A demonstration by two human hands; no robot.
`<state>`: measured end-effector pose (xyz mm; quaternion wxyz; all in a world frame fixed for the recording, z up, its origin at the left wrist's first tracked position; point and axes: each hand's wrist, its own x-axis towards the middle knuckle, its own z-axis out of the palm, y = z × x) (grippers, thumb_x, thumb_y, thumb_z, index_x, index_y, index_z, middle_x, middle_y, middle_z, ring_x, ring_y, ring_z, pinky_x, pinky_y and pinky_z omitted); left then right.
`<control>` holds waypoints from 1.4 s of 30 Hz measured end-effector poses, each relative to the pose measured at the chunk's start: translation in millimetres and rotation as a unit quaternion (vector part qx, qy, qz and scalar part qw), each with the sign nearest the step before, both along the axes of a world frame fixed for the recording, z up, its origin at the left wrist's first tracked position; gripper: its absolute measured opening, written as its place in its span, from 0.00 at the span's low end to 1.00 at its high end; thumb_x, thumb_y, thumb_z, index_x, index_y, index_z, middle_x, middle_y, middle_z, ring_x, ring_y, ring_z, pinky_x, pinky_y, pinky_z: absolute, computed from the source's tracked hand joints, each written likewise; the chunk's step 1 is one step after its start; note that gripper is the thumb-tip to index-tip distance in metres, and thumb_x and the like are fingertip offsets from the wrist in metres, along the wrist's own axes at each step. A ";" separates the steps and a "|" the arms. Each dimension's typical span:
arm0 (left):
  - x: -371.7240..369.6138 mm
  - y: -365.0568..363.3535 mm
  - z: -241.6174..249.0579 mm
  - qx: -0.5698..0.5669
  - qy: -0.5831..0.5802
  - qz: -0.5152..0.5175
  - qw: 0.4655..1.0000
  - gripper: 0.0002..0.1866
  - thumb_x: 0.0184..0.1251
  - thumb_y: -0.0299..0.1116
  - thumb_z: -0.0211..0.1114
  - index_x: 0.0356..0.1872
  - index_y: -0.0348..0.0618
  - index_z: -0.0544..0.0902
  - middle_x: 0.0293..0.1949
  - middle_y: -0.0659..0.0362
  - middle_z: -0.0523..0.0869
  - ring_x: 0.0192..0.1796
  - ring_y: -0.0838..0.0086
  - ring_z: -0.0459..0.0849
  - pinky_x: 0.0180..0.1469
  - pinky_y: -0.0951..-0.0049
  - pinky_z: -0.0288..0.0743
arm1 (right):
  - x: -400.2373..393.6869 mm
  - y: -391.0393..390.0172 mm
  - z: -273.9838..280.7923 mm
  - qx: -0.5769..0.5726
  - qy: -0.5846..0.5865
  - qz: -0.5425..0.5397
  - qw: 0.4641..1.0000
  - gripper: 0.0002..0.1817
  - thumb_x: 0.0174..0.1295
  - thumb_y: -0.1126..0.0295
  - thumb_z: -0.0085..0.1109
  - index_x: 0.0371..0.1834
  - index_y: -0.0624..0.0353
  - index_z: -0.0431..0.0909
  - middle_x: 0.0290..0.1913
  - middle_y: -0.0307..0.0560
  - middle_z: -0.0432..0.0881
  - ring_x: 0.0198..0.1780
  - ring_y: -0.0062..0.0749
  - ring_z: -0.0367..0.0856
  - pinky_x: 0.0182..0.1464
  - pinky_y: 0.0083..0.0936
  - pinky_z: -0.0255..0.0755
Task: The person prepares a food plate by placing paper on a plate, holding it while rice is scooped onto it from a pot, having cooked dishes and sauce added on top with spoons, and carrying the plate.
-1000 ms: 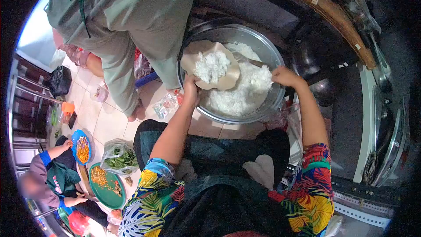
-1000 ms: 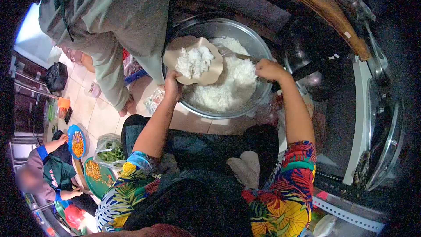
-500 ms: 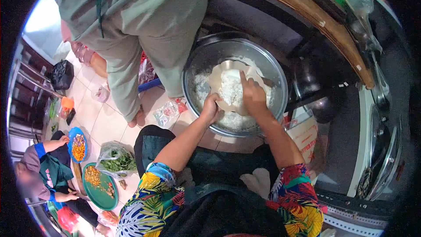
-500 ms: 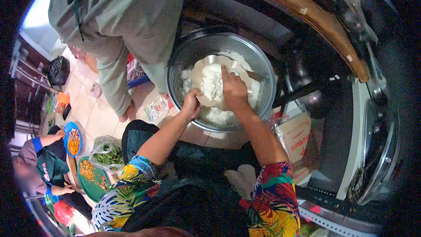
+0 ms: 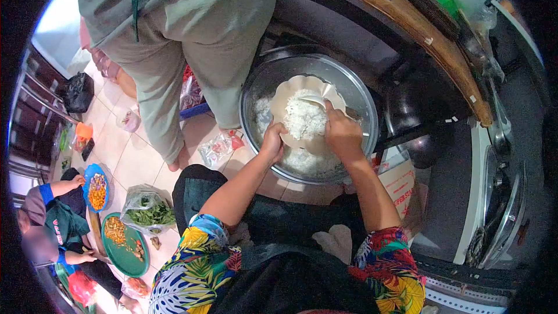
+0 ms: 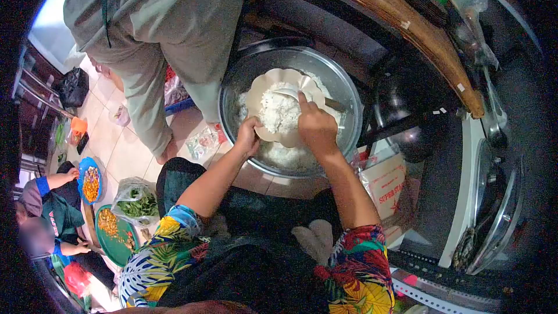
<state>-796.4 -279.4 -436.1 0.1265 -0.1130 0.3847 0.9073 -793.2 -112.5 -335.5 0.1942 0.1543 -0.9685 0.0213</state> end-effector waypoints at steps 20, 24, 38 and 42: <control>4.3 6.9 19.2 0.019 -0.017 0.004 1.000 0.10 0.47 0.31 0.51 0.33 0.42 0.71 0.31 0.57 0.75 0.31 0.72 0.76 0.33 0.75 0.75 | 15.6 1.7 3.6 -0.058 -0.026 0.001 0.998 0.27 0.45 0.74 0.52 0.55 0.49 0.69 0.29 0.46 0.77 0.25 0.40 0.78 0.29 0.33 0.73; 0.3 3.1 9.2 0.023 -0.005 -0.012 1.000 0.20 0.45 0.26 0.49 0.44 0.36 0.67 0.36 0.55 0.75 0.38 0.67 0.77 0.42 0.70 0.73 | 25.0 -2.1 22.6 -0.089 -0.064 0.001 0.994 0.28 0.47 0.74 0.50 0.56 0.48 0.68 0.29 0.46 0.76 0.27 0.41 0.77 0.31 0.34 0.72; -1.8 0.2 14.1 0.055 -0.017 0.025 0.998 0.03 0.45 0.27 0.50 0.23 0.40 0.71 0.27 0.56 0.74 0.32 0.66 0.77 0.39 0.67 0.76 | 26.9 28.6 16.8 -0.180 -0.150 -0.016 0.972 0.25 0.49 0.73 0.48 0.55 0.53 0.69 0.30 0.57 0.77 0.30 0.48 0.77 0.35 0.37 0.71; -1.3 -1.0 10.9 0.044 -0.017 0.020 0.999 0.04 0.45 0.28 0.51 0.23 0.40 0.71 0.28 0.55 0.74 0.33 0.66 0.77 0.39 0.66 0.76 | 14.6 43.2 22.7 -0.198 -0.068 -0.119 0.971 0.22 0.50 0.74 0.46 0.52 0.56 0.71 0.32 0.61 0.77 0.33 0.51 0.78 0.37 0.39 0.71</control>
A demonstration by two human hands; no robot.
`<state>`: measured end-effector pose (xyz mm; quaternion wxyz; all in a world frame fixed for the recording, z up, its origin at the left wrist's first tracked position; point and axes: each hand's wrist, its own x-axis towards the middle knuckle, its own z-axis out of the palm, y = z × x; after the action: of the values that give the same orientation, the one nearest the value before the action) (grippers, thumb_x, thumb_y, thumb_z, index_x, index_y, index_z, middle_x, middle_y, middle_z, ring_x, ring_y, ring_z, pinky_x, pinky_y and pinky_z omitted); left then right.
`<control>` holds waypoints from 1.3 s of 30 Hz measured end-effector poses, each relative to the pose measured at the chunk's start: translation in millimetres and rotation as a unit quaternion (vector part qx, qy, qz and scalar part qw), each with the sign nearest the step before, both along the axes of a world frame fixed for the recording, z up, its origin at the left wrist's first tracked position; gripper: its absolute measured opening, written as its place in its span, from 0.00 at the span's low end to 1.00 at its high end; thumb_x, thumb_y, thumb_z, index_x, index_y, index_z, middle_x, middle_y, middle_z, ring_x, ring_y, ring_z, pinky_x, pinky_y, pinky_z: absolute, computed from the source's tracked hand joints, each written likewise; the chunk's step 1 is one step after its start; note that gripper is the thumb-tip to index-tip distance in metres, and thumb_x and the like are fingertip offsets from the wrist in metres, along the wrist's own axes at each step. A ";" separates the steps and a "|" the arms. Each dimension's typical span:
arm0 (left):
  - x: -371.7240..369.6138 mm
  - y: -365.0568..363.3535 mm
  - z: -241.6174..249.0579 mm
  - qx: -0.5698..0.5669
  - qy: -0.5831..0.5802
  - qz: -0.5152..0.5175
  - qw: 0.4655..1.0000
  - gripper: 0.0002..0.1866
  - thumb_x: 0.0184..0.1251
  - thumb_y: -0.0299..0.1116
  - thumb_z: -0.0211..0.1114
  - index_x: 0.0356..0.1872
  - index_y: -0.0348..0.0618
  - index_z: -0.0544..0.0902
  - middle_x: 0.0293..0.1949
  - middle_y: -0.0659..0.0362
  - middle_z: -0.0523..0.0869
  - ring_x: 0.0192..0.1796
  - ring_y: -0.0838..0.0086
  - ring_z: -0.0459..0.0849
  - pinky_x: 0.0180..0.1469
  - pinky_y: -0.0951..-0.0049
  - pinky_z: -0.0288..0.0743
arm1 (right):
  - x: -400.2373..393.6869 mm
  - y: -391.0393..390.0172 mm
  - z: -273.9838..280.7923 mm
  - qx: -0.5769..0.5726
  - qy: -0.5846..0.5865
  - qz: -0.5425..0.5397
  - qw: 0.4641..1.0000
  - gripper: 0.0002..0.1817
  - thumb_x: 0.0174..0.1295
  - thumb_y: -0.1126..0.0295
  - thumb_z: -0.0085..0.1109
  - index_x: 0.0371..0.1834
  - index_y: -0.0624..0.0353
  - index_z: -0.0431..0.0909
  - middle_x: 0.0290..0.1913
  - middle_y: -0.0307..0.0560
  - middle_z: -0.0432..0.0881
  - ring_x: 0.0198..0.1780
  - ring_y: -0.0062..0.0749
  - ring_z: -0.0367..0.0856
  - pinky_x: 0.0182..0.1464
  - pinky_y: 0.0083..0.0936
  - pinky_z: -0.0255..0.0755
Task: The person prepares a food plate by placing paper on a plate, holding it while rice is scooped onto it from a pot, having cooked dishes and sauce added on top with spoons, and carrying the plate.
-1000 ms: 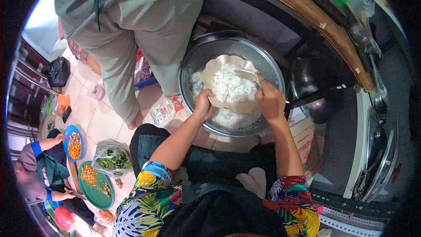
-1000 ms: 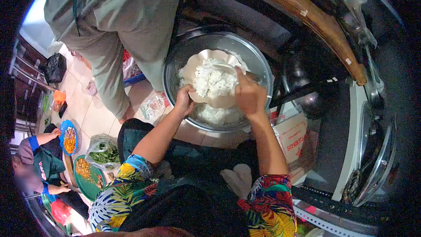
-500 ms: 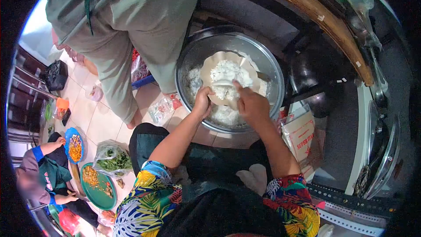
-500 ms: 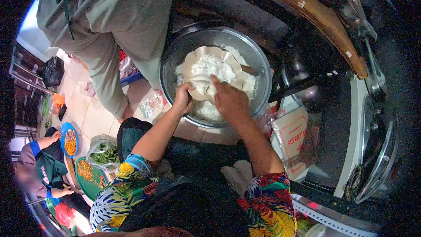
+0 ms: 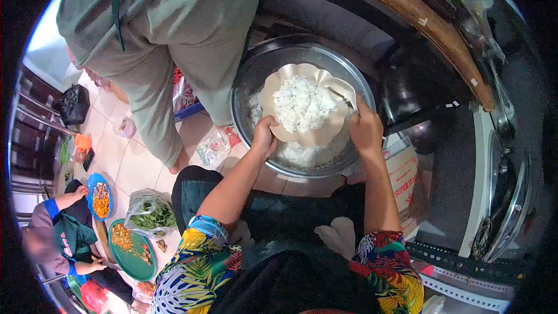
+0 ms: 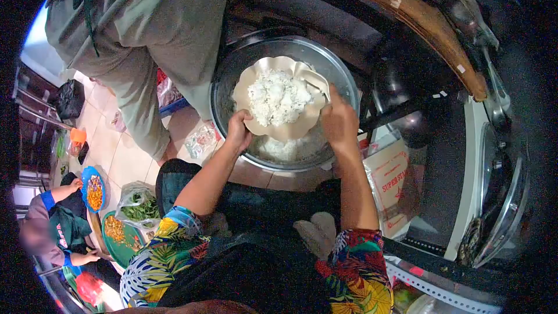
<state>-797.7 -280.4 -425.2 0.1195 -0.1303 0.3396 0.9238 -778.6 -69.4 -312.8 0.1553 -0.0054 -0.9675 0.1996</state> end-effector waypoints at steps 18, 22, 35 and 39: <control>-1.2 0.8 -6.2 0.027 -0.006 -0.033 0.999 0.18 0.45 0.28 0.49 0.41 0.36 0.70 0.37 0.54 0.76 0.40 0.65 0.77 0.45 0.68 0.73 | -11.2 10.1 -41.9 -0.049 0.120 0.106 0.986 0.24 0.48 0.76 0.50 0.54 0.58 0.67 0.36 0.55 0.78 0.36 0.44 0.79 0.39 0.31 0.72; -11.7 -9.3 -24.8 -0.003 -0.025 0.005 1.000 0.20 0.45 0.30 0.50 0.43 0.36 0.71 0.39 0.53 0.77 0.42 0.65 0.77 0.45 0.68 0.73 | -8.8 31.9 -12.9 -0.321 0.044 -0.024 0.946 0.16 0.47 0.77 0.48 0.43 0.63 0.70 0.32 0.54 0.78 0.33 0.34 0.77 0.37 0.26 0.69; -15.6 -30.3 3.2 0.012 -0.014 0.027 0.999 0.20 0.44 0.33 0.52 0.41 0.37 0.71 0.40 0.53 0.76 0.45 0.62 0.75 0.50 0.64 0.70 | 29.7 54.2 -65.7 -0.017 0.011 -0.073 0.997 0.14 0.50 0.66 0.55 0.38 0.62 0.74 0.38 0.55 0.76 0.46 0.49 0.71 0.47 0.37 0.64; -15.9 -28.8 -7.3 0.024 -0.014 0.017 0.999 0.19 0.44 0.33 0.52 0.40 0.38 0.72 0.40 0.53 0.76 0.45 0.62 0.74 0.52 0.66 0.68 | 61.2 88.9 -80.0 -0.068 0.000 -0.136 0.988 0.09 0.55 0.68 0.50 0.31 0.64 0.76 0.34 0.54 0.75 0.38 0.50 0.72 0.41 0.36 0.65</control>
<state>-813.6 -309.2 -432.5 0.1120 -0.1459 0.3130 0.9318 -717.4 19.6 -392.9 0.1800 -0.1472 -0.9419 0.2424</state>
